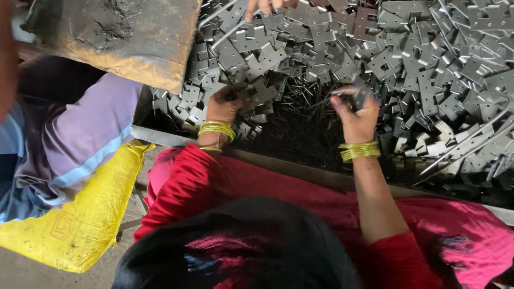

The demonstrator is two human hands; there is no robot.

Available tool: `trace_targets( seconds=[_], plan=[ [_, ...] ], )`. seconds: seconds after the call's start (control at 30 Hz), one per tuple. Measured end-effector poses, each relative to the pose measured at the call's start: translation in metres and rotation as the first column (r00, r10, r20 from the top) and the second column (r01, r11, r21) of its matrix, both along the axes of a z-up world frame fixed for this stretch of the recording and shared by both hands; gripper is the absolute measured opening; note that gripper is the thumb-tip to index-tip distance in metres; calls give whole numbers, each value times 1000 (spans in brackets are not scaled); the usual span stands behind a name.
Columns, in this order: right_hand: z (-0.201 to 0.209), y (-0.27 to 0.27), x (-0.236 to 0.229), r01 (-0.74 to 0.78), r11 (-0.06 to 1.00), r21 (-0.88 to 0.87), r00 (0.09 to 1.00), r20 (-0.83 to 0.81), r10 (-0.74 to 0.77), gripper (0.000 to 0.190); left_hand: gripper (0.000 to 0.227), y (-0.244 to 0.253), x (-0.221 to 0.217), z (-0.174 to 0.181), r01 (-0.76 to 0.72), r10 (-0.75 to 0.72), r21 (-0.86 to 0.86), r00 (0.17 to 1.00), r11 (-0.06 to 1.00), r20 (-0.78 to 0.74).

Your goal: The person sits on the floor and sorts small metal brackets from a large bin, picking them up by hand and placing them into a separate container. The task involves repetitive handling of identical metal pieces.

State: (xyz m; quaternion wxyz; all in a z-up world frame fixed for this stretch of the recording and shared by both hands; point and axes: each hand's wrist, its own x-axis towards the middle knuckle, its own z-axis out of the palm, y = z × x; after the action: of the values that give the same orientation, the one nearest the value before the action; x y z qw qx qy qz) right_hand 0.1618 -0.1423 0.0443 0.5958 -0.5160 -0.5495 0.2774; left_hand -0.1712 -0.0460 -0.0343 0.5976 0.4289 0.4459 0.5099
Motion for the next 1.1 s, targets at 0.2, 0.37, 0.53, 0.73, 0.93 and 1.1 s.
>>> trace_targets(
  seconds=[0.2, 0.37, 0.53, 0.73, 0.93, 1.1],
  plan=[
    [-59, 16, 8, -133, 890, -437, 400, -845, -355, 17, 39, -23, 39, 7, -2, 7, -58, 997, 998, 80],
    [-119, 6, 11, -201, 872, -446, 430, -840, -330, 26, 37, -31, 92, -7, 80, -58, -79, 966, 994, 250],
    [-139, 3, 24, -246, 813, -528, 689, -686, -236, 29, 35, -40, 140, -5, 84, -64, -83, 974, 993, 219],
    [-127, -16, 24, -130, 737, -664, 703, -586, -404, 53, 38, -90, 176, 43, 124, -118, 18, 974, 992, -195],
    [-124, -17, 5, -12, 835, -550, 927, -318, -197, 54, 56, -125, 188, 48, 136, 111, 283, 698, 950, -707],
    [-127, -16, -17, 64, 890, -452, 987, -105, -124, 61, 51, -93, 163, -6, 154, -163, -58, 962, 986, -217]
  ],
)
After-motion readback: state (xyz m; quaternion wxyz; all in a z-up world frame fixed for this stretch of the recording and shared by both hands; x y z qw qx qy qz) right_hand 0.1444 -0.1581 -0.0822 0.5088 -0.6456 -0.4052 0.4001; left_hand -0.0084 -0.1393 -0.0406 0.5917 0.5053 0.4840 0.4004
